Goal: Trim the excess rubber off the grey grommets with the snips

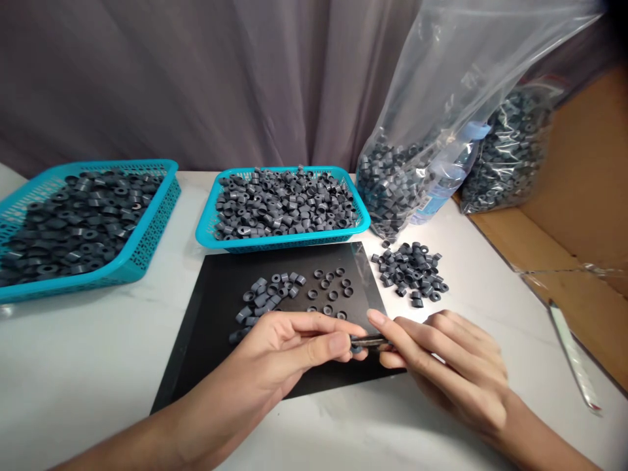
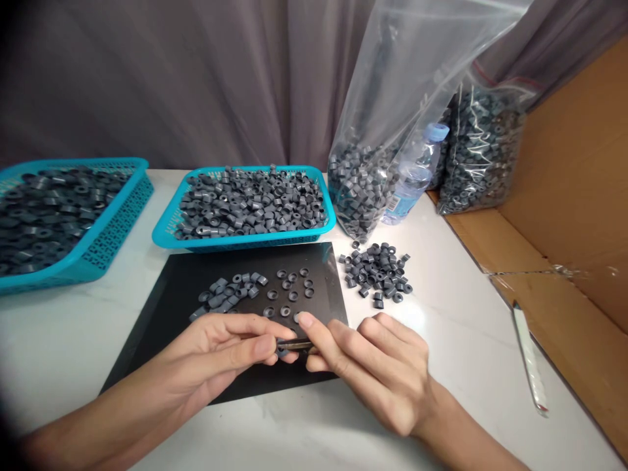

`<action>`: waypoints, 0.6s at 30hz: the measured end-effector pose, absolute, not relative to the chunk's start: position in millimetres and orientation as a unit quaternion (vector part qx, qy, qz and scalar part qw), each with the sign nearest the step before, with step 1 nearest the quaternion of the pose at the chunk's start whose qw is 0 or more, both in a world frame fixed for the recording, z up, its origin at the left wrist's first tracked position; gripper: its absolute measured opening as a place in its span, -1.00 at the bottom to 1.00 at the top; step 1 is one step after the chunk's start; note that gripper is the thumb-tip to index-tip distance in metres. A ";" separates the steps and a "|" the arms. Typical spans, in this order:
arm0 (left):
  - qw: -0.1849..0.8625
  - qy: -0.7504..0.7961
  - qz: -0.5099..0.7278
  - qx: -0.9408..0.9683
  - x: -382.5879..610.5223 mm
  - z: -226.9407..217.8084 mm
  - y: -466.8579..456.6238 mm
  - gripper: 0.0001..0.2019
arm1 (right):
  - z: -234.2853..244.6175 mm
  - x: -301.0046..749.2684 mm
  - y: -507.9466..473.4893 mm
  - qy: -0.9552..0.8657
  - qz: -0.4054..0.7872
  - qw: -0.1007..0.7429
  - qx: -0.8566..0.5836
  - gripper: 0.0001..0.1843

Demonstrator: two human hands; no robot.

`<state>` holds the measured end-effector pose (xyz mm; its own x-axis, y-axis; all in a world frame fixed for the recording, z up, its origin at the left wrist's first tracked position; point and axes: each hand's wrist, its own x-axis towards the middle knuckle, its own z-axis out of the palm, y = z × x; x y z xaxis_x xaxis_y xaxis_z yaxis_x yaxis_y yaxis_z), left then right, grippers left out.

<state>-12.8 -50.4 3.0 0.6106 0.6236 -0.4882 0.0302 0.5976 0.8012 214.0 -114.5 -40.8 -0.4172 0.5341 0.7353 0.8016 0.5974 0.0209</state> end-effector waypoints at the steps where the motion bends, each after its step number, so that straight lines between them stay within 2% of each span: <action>1: 0.800 0.398 0.185 0.410 -12.7 2.5 -50.6 -0.90 | -40.3 213.9 -114.8 -0.821 -0.189 0.354 -0.406 -0.62; 9: 0.778 0.444 0.196 0.398 -12.5 1.9 -54.1 -0.87 | -45.9 218.2 -114.0 -0.799 -0.158 0.406 -0.415 -0.52; 18: 0.773 0.454 0.215 0.387 -12.2 5.6 -55.6 -0.88 | -49.8 218.6 -112.7 -0.808 -0.160 0.389 -0.412 -0.49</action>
<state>-12.2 -55.6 5.6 0.4952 0.6845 -0.5350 0.0185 0.6074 0.7942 218.6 -112.7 -49.8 -0.3575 0.5420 0.7605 0.7907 0.6090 -0.0624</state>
